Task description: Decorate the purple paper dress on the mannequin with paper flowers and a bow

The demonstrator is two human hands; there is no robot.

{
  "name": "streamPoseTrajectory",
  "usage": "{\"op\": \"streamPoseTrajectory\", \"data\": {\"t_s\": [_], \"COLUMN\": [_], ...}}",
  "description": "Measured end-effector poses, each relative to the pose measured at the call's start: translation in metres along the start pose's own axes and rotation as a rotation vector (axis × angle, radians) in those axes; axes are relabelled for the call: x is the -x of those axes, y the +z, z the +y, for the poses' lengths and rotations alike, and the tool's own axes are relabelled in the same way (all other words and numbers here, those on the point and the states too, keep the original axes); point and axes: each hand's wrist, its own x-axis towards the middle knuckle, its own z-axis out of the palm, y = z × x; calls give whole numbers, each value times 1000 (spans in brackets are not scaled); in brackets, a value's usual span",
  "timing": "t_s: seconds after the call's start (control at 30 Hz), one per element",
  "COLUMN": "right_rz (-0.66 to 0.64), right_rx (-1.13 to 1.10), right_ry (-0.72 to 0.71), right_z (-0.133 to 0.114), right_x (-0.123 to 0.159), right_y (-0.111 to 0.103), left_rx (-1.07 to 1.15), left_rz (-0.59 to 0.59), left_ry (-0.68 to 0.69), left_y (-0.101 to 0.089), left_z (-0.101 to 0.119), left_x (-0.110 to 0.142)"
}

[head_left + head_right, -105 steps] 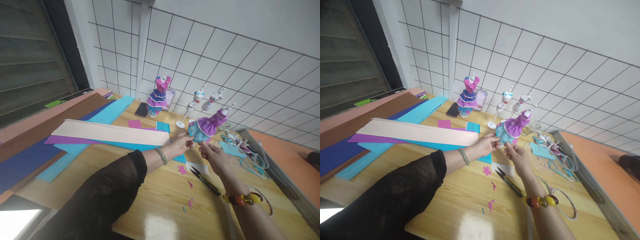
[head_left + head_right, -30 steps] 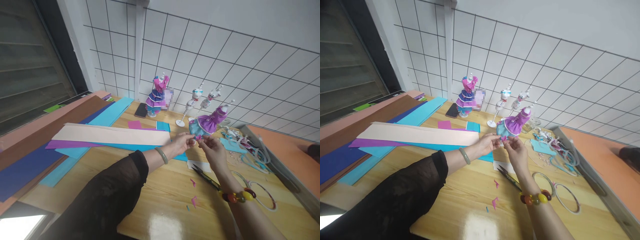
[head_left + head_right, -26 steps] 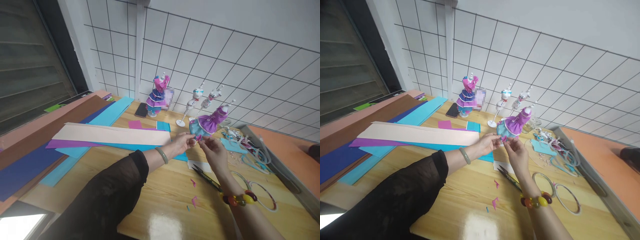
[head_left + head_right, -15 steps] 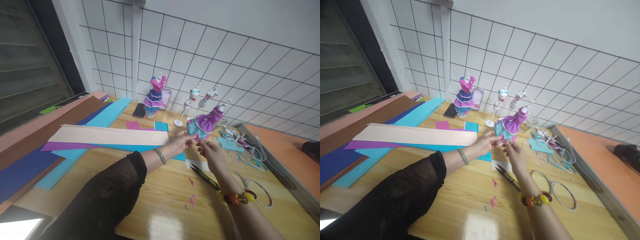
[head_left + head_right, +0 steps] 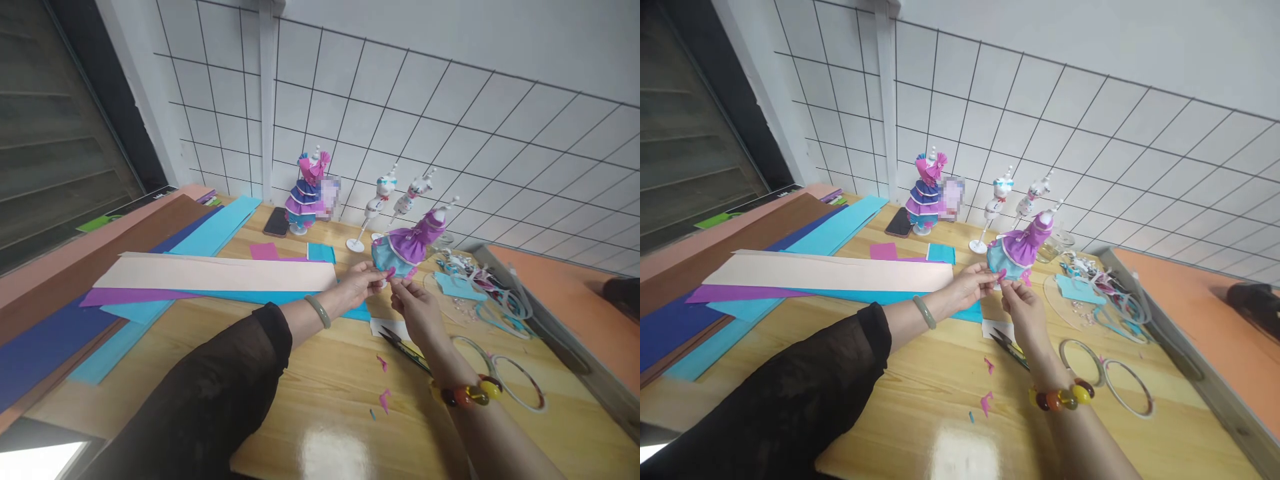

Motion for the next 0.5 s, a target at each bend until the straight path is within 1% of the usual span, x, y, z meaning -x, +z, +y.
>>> {"op": "streamPoseTrajectory", "data": {"t_s": [0.13, 0.2, 0.33, 0.5], "right_rz": [38, 48, 21, -32], "right_rx": [15, 10, -62, -129], "right_ry": [-19, 6, 124, 159], "right_z": [-1, -2, -2, 1], "right_x": [3, 3, 2, 2], "right_y": [1, 1, 3, 4], "left_rx": [-2, 13, 66, 91], "left_rz": [-6, 0, 31, 35], "left_ry": [-7, -20, -60, -75], "left_y": [2, 2, 1, -2], "left_z": [3, 4, 5, 5], "left_x": [1, 1, 0, -1]}}
